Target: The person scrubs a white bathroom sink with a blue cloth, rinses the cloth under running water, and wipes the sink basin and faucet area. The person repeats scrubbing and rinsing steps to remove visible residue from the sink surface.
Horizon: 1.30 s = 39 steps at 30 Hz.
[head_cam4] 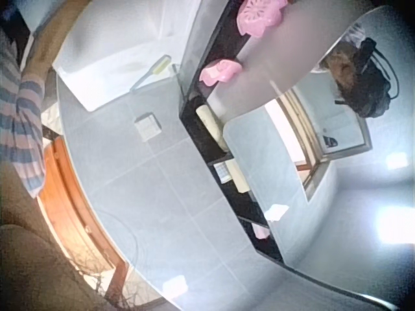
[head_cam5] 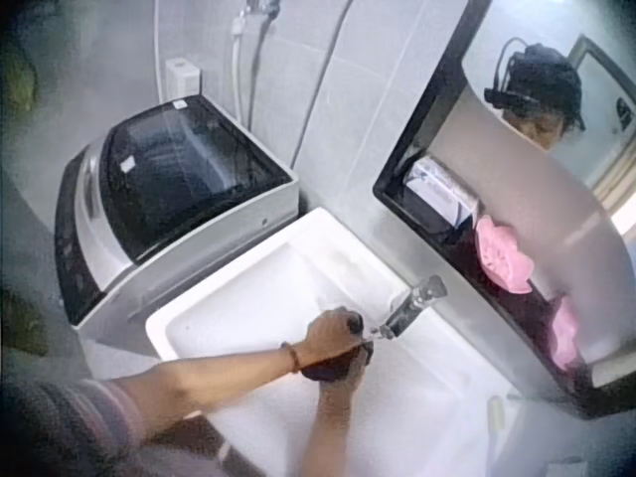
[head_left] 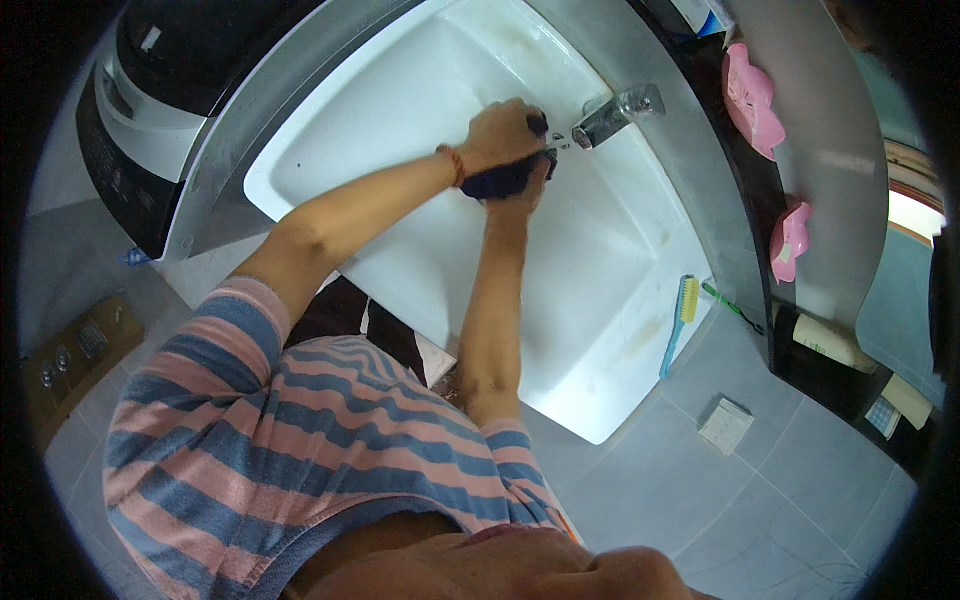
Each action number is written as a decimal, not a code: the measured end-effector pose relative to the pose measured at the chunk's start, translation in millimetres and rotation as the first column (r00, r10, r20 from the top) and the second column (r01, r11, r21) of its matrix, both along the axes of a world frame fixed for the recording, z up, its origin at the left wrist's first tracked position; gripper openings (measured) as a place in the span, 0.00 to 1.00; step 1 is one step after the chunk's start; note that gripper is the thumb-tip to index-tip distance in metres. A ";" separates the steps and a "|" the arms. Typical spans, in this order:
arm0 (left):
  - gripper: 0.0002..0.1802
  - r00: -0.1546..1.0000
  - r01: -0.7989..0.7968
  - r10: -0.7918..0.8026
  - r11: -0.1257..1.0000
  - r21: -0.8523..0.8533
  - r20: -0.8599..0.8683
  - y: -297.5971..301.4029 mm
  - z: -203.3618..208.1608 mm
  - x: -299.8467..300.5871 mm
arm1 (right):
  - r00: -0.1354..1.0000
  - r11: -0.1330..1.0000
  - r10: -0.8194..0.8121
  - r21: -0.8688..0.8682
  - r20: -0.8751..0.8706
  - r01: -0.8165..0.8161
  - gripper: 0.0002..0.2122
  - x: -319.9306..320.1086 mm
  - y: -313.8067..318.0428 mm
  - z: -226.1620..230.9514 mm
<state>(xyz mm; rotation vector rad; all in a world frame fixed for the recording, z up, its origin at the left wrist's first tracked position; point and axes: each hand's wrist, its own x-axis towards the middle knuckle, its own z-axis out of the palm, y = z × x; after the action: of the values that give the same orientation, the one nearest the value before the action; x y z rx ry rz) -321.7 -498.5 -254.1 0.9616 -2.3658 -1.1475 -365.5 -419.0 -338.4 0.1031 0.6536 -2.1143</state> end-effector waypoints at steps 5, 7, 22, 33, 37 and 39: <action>0.13 0.959 0.219 -0.233 0.971 -0.100 -0.162 79.4 14.5 25.3 | 0.998 0.998 0.023 -0.057 -0.060 -0.027 0.18 -31.2 24.1 -34.5; 0.14 0.990 -0.021 0.019 1.000 -0.012 -0.139 40.1 -3.2 11.3 | 0.999 0.999 -0.037 0.021 -0.038 0.038 0.19 -6.0 9.0 -17.2; 0.16 0.995 0.012 -0.038 0.964 0.266 0.094 -47.9 -36.2 30.4 | 0.981 0.934 0.058 0.356 -0.186 0.013 0.18 37.7 -2.3 55.0; 0.44 0.847 0.519 -0.503 0.707 0.481 -0.174 -78.6 59.5 143.7 | 0.410 0.782 0.594 0.616 -0.692 -0.095 0.23 70.6 31.4 165.6; 0.28 0.705 0.585 -0.696 0.679 0.443 0.137 -95.1 80.9 124.9 | 0.553 0.671 0.611 0.742 -0.566 0.017 0.21 51.0 79.3 177.3; 0.23 0.613 0.759 -0.787 0.610 0.229 0.067 -94.3 72.6 98.2 | 0.827 0.882 0.201 0.464 -0.524 0.079 0.20 39.6 96.6 128.7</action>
<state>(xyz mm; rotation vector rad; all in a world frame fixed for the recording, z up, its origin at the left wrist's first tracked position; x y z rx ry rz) -223.5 -592.9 -181.5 -0.0339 -2.9570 -1.6403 -325.8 -322.4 -209.7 -0.2898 1.5018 -1.8713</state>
